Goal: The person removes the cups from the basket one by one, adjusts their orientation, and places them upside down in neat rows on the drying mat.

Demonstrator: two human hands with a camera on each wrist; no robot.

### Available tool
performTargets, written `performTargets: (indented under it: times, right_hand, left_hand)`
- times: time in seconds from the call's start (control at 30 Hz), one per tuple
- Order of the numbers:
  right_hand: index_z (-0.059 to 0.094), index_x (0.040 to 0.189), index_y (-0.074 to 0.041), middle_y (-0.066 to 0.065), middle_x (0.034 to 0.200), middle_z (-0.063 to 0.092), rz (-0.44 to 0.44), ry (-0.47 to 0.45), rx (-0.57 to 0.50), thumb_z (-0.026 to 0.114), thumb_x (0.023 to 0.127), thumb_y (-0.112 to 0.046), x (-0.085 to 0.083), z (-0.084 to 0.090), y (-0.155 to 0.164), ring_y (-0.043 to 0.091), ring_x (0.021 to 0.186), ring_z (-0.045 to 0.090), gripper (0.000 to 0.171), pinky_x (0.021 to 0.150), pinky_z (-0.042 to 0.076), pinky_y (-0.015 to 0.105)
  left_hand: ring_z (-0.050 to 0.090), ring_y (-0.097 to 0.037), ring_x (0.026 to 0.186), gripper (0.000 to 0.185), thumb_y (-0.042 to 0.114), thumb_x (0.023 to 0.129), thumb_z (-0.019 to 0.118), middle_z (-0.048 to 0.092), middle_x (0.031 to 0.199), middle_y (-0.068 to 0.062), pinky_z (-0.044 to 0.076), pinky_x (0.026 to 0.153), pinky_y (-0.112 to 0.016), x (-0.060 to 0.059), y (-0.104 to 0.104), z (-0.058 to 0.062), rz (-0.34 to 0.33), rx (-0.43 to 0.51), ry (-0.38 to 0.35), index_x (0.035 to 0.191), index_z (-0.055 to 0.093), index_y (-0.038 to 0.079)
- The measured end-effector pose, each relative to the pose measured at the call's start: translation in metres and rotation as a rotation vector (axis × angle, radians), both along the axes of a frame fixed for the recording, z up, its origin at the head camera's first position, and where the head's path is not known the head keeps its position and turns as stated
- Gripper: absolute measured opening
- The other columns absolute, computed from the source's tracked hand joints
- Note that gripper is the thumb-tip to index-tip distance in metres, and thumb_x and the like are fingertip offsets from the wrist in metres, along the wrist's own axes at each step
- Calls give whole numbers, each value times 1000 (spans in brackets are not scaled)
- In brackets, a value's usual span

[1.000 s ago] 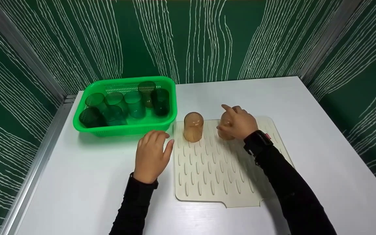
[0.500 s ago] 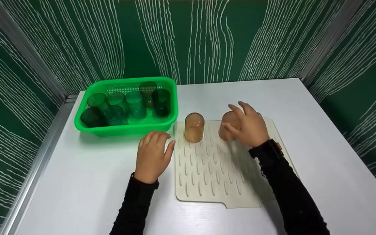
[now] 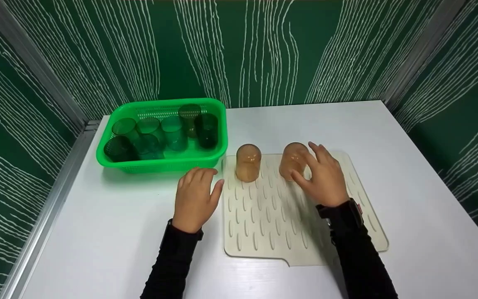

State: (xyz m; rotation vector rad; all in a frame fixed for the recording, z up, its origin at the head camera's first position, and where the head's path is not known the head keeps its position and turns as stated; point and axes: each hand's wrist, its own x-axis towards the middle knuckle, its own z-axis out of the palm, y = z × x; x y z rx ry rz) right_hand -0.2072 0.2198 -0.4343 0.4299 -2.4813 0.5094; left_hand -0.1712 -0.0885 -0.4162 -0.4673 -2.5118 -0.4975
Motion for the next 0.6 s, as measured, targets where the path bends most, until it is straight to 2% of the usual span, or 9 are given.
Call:
performTargets:
  times: [0.3, 0.6]
  right_hand:
    - [54, 121, -10, 21, 128, 43, -18, -41, -19, 65, 77, -40, 3, -2, 5, 39, 115, 41, 55, 84, 34, 57]
    - [52, 122, -10, 24, 127, 43, -42, -93, 15, 65, 76, -43, 2, -7, 14, 41, 115, 40, 58, 83, 34, 58]
  left_hand:
    - [51, -25, 102, 30, 35, 89, 51, 61, 100, -5, 37, 86, -42, -3, -2, -5, 20, -10, -44, 102, 61, 10]
    - [53, -24, 100, 29, 34, 89, 51, 62, 99, -4, 38, 84, -41, -8, -6, -7, 19, 8, -27, 101, 61, 11]
